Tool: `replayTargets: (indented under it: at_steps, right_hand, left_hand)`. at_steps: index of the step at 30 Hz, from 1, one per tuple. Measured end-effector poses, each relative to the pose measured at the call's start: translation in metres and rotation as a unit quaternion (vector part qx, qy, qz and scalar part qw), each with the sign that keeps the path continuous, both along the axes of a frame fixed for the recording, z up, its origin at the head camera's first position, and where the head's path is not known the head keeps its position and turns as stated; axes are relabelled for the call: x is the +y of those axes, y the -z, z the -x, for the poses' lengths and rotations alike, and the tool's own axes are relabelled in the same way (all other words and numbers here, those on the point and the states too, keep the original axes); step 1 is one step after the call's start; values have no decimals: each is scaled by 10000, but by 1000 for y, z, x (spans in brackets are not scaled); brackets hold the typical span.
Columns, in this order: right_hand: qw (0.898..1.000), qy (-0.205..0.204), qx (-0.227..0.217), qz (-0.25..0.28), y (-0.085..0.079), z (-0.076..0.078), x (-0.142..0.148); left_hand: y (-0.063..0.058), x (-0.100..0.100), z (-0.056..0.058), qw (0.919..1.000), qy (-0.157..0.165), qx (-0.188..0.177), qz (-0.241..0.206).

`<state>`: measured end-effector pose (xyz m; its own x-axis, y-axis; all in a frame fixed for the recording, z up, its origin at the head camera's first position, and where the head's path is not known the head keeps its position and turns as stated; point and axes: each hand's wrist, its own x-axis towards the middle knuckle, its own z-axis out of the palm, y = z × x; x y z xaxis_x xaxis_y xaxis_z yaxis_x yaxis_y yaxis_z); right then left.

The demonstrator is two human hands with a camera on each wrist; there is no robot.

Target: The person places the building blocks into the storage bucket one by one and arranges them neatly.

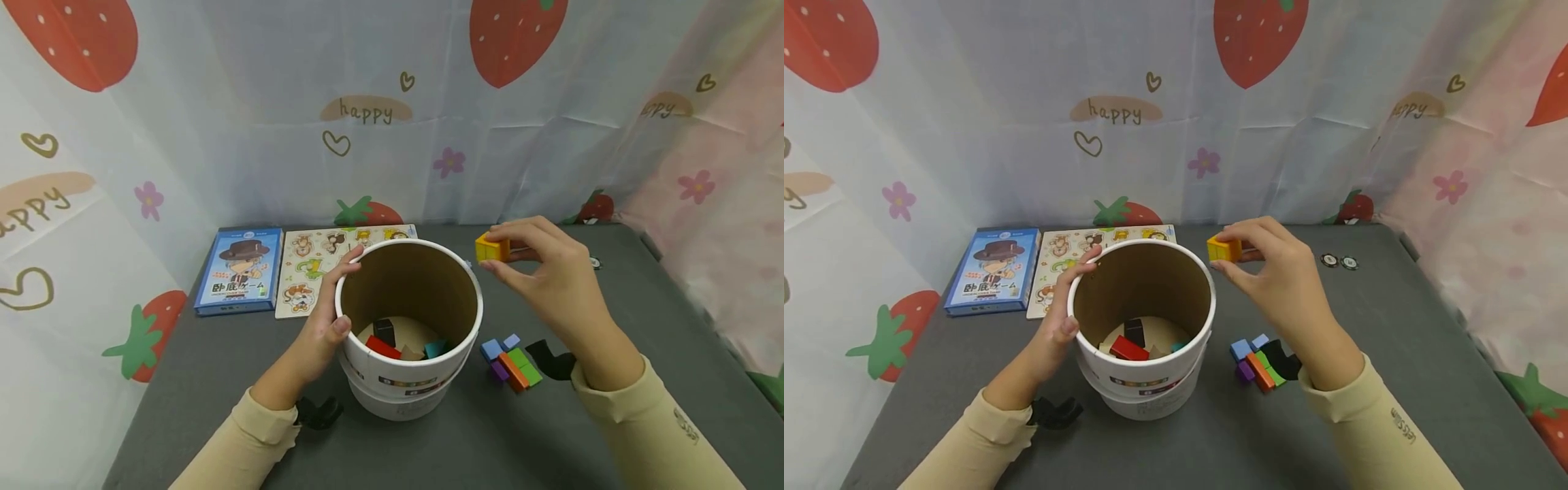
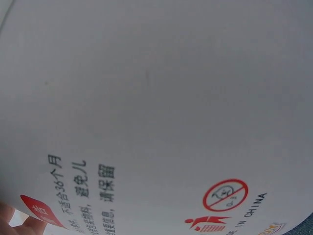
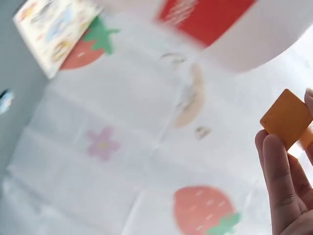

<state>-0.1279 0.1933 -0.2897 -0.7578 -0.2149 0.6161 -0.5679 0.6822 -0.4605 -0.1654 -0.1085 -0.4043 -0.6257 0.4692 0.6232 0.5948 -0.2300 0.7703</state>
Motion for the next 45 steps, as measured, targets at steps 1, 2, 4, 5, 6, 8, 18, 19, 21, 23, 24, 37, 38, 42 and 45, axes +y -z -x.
replayTargets:
  at_steps: [1,2,4,5,6,8,18,19,21,23,24,37,38,42,45]
  right_hand:
    - [9998,-170,102,-9,-4,-2,-5]
    - [9993,-333,174,-43,-8,-5,-11]
    - [9977,-604,245,-157,-13,-8,-21]
    - [9967,-718,269,-253,-15,-9,-26]
    - [9956,-821,280,-354,-15,-10,-31]
    - [9931,-989,261,-575,-15,-11,-40]
    - [9706,-1599,-291,-1776,-1,2,-68]
    - [9681,-1643,-369,-1857,1,4,-69]
    - [9639,-1718,-519,-1968,4,7,-71]
    - [9613,-1761,-607,-2031,6,8,-72]
    - [9607,-1755,-613,-2063,7,9,-72]
    - [9911,-549,294,-1180,10,-18,-29]
    - [9927,-360,274,-1118,13,-22,-22]
    - [9924,289,-224,-1174,32,-33,6]
    - [9827,500,-936,-1516,53,-37,28]
  left_hand:
    - [0,0,0,10000,-9,2,-1]
    - [0,0,0,10000,-13,-6,-3]
    - [0,0,0,10000,-3,-20,-11]
    - [0,-1,0,10000,-7,-27,0]
    - [1,-1,1,10000,-7,-31,2]
    - [1,-2,1,10000,5,-42,-5]
    - [2,-1,2,10000,24,-74,14]
    - [1,-1,2,10000,41,-81,18]
    - [1,-1,2,9999,67,-105,28]
    - [1,-1,2,9999,79,-133,50]
    - [1,-1,2,9998,86,-145,50]
    - [0,-1,-1,9999,127,-69,-56]
    - [-1,-1,-1,9999,114,-57,-44]
    - [-1,-2,-1,10000,47,-1,-29]
    - [-2,0,-1,10000,-40,66,-20]
